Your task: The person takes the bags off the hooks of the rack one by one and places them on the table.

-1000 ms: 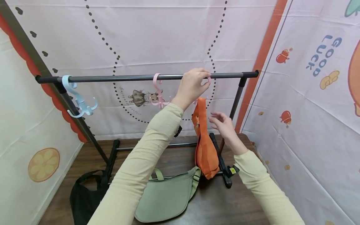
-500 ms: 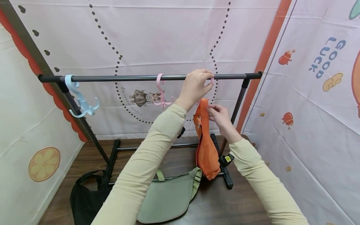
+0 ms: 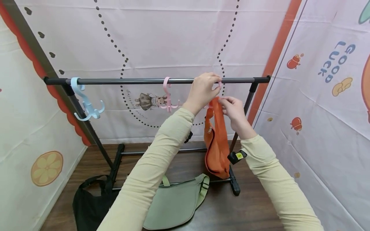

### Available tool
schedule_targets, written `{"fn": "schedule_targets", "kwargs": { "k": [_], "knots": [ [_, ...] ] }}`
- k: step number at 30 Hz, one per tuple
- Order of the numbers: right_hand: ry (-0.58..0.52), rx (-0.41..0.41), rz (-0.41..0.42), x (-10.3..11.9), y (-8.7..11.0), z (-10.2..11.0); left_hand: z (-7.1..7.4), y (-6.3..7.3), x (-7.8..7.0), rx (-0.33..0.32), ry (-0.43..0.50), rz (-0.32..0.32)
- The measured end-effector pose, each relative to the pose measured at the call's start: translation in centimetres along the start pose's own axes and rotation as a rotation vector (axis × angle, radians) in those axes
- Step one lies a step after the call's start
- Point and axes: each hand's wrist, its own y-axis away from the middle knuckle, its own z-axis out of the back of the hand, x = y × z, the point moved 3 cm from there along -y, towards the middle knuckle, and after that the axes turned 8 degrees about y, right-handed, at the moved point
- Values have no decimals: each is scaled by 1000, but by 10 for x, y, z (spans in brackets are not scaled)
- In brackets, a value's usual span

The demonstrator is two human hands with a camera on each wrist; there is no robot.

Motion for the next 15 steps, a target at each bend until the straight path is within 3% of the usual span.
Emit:
{"fn": "schedule_targets", "kwargs": {
  "k": [8, 15],
  "knots": [
    [-107, -73, 2, 10, -2, 27, -1, 1, -2, -31, 0, -28],
    [-183, -82, 25, 11, 8, 44, 0, 1, -2, -58, -17, -35]
  ]
}}
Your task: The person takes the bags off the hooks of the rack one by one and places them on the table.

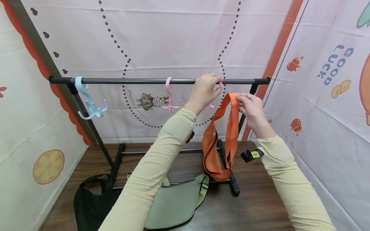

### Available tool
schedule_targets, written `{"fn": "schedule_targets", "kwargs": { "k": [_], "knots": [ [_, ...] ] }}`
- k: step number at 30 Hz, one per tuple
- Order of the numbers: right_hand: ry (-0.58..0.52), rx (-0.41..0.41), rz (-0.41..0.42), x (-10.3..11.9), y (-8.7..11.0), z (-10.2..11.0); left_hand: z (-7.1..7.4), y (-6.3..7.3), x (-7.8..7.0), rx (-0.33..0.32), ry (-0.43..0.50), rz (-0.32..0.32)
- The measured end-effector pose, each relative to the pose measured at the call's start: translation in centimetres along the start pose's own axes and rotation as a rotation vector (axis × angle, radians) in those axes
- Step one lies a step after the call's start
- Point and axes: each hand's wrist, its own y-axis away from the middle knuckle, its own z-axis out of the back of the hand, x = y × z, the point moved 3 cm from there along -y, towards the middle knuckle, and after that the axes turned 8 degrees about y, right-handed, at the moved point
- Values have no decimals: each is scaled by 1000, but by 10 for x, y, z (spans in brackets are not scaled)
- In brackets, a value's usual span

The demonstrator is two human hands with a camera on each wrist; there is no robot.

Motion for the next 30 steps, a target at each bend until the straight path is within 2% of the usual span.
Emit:
{"fn": "schedule_targets", "kwargs": {
  "k": [4, 8, 12, 14, 16, 19, 21, 23, 24, 28, 30],
  "knots": [
    [-46, 35, 38, 15, 9, 11, -1, 0, -2, 3, -9, -19],
    [-61, 108, 71, 33, 20, 18, -3, 2, -3, 15, 5, -29],
    [-16, 167, 59, 45, 33, 21, -1, 12, -8, 4, 58, -51],
    [12, 191, 52, 48, 41, 22, 2, 22, -14, -28, 106, -84],
    [24, 221, 63, 50, 49, 25, 4, 38, -21, -88, 152, -149],
    [-5, 286, 88, 54, 61, 30, 8, 71, -28, -148, 219, -231],
    [-43, 337, 109, 57, 67, 34, 7, 98, -28, -152, 253, -249],
    [-83, 376, 121, 60, 73, 36, 1, 127, -23, -85, 283, -196],
    [-98, 390, 126, 61, 75, 37, -3, 140, -19, -32, 298, -147],
    [-136, 441, 149, 67, 85, 35, -31, 189, 0, 244, 369, 136],
    [-128, 462, 166, 70, 89, 32, -42, 209, 7, 346, 407, 271]
  ]
}}
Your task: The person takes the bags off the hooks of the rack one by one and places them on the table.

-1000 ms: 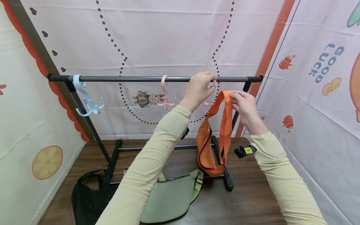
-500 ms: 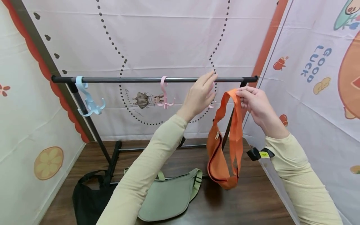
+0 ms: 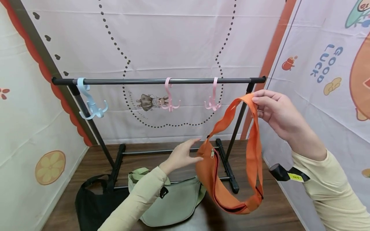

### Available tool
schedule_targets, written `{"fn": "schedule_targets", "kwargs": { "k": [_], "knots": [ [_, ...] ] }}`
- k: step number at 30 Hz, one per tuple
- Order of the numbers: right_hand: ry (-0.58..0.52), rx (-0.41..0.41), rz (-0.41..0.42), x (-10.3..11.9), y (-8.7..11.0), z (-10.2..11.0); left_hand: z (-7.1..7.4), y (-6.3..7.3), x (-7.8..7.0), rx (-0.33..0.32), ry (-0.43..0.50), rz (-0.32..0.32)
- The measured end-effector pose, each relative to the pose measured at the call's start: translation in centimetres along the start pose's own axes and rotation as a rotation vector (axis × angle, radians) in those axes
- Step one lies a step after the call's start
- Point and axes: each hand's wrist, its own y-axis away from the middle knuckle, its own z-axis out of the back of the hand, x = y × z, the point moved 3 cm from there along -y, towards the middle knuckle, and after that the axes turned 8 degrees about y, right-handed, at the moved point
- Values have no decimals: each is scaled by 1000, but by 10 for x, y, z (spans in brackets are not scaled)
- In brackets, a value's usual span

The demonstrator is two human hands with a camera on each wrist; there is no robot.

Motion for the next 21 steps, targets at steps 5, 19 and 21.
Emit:
{"fn": "schedule_targets", "kwargs": {
  "k": [5, 19, 21],
  "knots": [
    [11, 47, 47, 7, 4, -13, -16, 17, 17, -39, 173, 128],
    [110, 142, 77, 9, 18, -30, -41, 32, 12, -230, 524, 141],
    [108, 151, 86, 8, 19, -30, -38, 35, 2, -260, 545, 128]
  ]
}}
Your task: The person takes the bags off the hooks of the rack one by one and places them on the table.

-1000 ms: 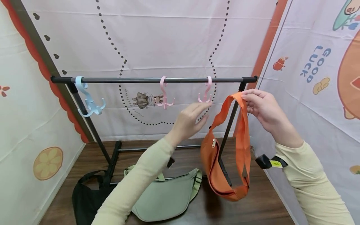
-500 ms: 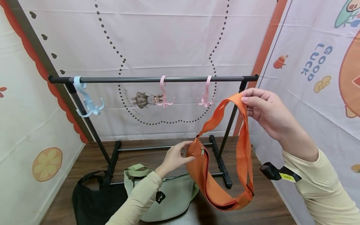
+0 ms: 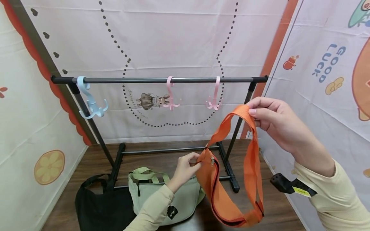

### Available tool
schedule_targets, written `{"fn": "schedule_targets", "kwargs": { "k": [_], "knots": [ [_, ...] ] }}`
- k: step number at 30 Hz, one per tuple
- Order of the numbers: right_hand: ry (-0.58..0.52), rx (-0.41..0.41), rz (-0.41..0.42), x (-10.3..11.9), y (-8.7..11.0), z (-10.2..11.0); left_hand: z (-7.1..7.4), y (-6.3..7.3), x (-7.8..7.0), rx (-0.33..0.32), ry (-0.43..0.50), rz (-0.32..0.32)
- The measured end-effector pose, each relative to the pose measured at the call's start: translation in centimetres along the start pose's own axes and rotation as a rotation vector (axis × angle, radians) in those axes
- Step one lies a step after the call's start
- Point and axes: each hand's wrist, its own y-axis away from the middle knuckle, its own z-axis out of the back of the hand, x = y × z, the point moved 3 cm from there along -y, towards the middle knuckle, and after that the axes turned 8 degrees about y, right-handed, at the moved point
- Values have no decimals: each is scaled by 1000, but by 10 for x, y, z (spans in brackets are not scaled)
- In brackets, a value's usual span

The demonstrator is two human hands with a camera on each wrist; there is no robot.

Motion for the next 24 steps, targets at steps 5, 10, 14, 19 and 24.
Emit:
{"fn": "schedule_targets", "kwargs": {
  "k": [5, 10, 14, 19, 24],
  "knots": [
    [-50, -1, 13, -3, 5, 9, 2, 8, -26, -45, 34, -60],
    [-152, 3, -32, -14, 6, 29, 14, 11, -36, -108, 81, -150],
    [-307, 62, -130, -37, 2, 44, 26, 14, -43, -153, 97, -231],
    [-328, 65, -346, -89, 2, 61, 41, 17, -54, -193, 67, -268],
    [-308, 56, -526, -157, 15, 64, 53, 22, -62, -229, 4, -216]
  ]
}}
